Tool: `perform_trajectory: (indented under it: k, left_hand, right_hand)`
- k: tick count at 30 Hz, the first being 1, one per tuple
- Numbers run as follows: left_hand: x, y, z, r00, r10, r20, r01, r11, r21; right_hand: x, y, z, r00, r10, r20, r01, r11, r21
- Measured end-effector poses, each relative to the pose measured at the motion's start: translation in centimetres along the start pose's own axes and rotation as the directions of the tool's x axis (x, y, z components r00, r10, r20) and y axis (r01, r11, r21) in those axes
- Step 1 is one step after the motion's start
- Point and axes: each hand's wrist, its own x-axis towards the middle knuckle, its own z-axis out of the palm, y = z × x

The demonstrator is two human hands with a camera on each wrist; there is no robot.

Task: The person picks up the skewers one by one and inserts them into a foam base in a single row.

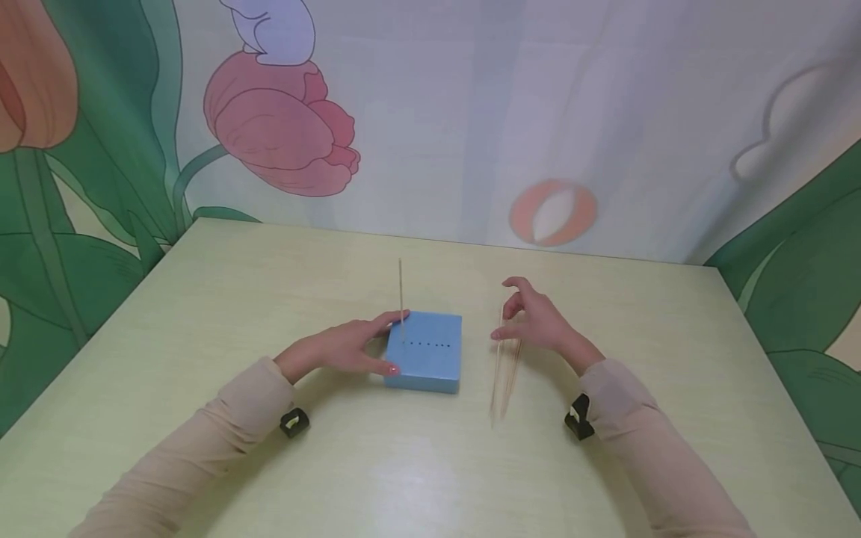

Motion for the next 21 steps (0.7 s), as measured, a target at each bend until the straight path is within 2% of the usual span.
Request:
perform_trajectory:
  k: [6,11,13,21]
  left_hand:
    - [-0.1,-0.1,-0.1,1.000,0.003,-0.002,-0.003,1.000,-0.010]
    - [0.0,-0.3,0.0,1.000,0.009,-0.001,-0.009,1.000,-0.012]
    - [0.1,-0.3,0.0,1.000,0.010,-0.002,-0.010,1.000,-0.011]
    - [0.2,-0.5,0.1,1.000,0.011,0.001,-0.011,1.000,-0.015]
  right_hand:
    - [-0.4,-0.8,0.0,0.998,0.059,-0.015,-0.054,0.979,0.197]
    - [-0.8,-1.6,0.2,0.997,0.067,-0.038,-0.050,0.935,0.351]
    - [-1.0,-2.0,0.2,0.997,0.060,-0.051,-0.035,0.918,0.394]
    - [-1.8,-4.0,0.2,0.988,-0.034,-0.151,0.098,0.894,0.436]
